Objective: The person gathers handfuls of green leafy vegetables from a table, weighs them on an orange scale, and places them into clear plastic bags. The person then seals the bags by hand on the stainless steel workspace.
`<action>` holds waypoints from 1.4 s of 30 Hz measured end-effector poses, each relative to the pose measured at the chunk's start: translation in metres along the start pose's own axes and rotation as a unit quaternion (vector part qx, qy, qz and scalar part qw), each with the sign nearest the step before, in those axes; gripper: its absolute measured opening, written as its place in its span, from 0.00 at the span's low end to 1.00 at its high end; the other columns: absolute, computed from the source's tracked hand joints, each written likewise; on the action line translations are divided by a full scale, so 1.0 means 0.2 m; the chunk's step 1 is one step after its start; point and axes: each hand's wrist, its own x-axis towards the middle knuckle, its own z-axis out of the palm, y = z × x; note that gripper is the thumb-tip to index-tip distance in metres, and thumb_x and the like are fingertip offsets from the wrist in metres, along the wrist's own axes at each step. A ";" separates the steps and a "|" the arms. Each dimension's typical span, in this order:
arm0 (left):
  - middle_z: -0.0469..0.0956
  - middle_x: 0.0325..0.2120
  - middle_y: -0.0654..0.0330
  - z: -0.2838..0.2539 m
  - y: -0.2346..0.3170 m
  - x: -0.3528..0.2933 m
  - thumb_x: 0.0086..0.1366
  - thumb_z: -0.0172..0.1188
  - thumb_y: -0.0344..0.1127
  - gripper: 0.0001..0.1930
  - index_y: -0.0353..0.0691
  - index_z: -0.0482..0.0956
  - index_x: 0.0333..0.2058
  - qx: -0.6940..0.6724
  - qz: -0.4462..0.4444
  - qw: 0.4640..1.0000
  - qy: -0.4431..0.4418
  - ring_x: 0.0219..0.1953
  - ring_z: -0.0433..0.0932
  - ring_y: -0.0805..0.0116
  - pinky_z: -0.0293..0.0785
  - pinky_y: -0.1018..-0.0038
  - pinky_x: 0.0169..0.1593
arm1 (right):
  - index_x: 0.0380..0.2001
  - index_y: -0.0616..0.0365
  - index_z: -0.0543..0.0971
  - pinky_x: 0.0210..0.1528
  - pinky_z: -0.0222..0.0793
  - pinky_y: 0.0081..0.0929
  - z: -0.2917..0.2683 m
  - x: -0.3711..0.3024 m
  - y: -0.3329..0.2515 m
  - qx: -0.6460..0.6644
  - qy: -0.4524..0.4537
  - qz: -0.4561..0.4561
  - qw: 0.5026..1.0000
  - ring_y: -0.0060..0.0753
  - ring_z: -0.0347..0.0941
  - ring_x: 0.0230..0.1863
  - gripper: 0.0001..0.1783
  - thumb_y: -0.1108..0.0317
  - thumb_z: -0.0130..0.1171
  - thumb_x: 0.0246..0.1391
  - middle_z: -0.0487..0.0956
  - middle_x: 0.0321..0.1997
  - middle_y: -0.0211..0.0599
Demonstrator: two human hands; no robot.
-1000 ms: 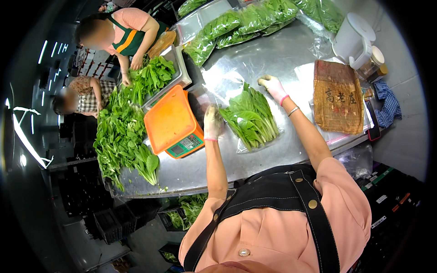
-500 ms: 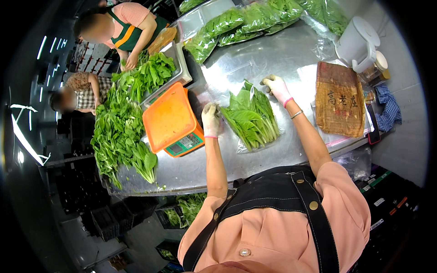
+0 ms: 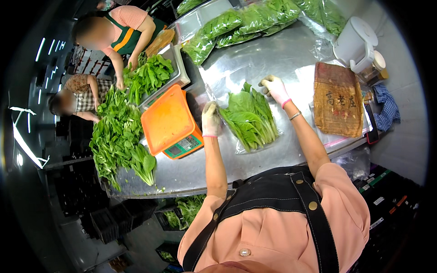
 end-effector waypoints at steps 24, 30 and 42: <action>0.77 0.29 0.57 0.09 0.15 -0.19 0.62 0.53 0.32 0.07 0.35 0.72 0.34 0.146 0.106 0.981 0.077 0.21 0.67 0.79 0.62 0.85 0.24 | 0.33 0.65 0.73 0.22 0.65 0.15 0.00 -0.16 -0.19 0.076 -0.004 -0.023 0.997 0.20 0.70 0.23 0.10 0.69 0.50 0.52 0.77 0.33 0.39; 0.77 0.30 0.56 0.22 0.28 -0.68 0.64 0.51 0.33 0.05 0.38 0.68 0.31 0.110 0.246 0.963 0.013 0.17 0.63 0.79 0.62 0.84 0.21 | 0.32 0.66 0.69 0.26 0.67 0.16 -0.09 -0.66 -0.39 0.059 -0.043 -0.102 0.992 0.22 0.71 0.24 0.08 0.71 0.45 0.56 0.75 0.32 0.40; 0.72 0.28 0.58 0.14 0.22 -0.40 0.64 0.51 0.30 0.04 0.38 0.67 0.34 -0.001 0.273 0.959 0.076 0.33 0.73 0.67 0.73 0.70 0.39 | 0.31 0.64 0.67 0.29 0.67 0.19 0.10 -0.53 -0.46 0.139 0.049 -0.208 0.967 0.22 0.69 0.25 0.05 0.72 0.46 0.57 0.71 0.24 0.35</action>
